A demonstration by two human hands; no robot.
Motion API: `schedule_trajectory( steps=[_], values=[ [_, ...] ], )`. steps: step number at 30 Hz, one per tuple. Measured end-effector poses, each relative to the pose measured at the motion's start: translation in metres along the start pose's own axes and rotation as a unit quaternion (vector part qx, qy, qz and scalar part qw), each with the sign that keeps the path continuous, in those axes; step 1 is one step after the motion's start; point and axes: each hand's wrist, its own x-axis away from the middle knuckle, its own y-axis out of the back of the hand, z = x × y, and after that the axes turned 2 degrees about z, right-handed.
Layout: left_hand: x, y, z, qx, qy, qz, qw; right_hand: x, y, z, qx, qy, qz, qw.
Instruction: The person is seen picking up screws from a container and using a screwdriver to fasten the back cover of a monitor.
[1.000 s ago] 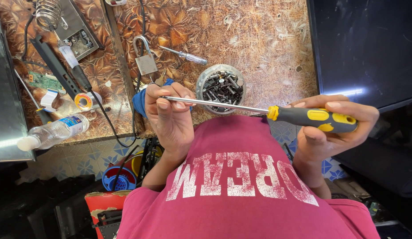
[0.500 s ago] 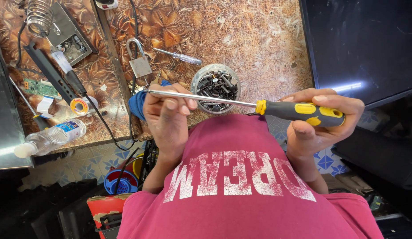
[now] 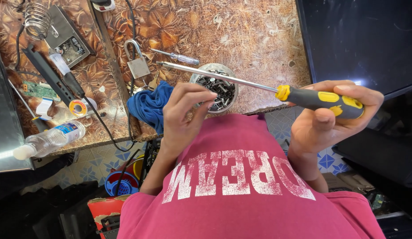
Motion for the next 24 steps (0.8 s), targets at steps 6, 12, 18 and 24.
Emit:
schedule_trajectory(
  steps=[6, 12, 18, 24],
  values=[
    [-0.011, -0.004, 0.018, -0.233, -0.125, 0.130, 0.956, -0.006, -0.001, 0.007, 0.014, 0.002, -0.001, 1.000],
    [-0.019, -0.006, 0.029, -0.340, -0.154, 0.239, 0.897, -0.008, 0.003, 0.005, 0.001, 0.013, -0.001, 1.000],
    [-0.023, -0.002, 0.021, -0.369, -0.160, 0.213, 0.891, -0.007, 0.011, 0.000, 0.013, 0.011, -0.012, 1.000],
    [-0.021, 0.002, 0.019, -0.351, -0.146, 0.196, 0.904, -0.008, 0.010, 0.002, 0.016, 0.003, -0.022, 1.000]
  ],
)
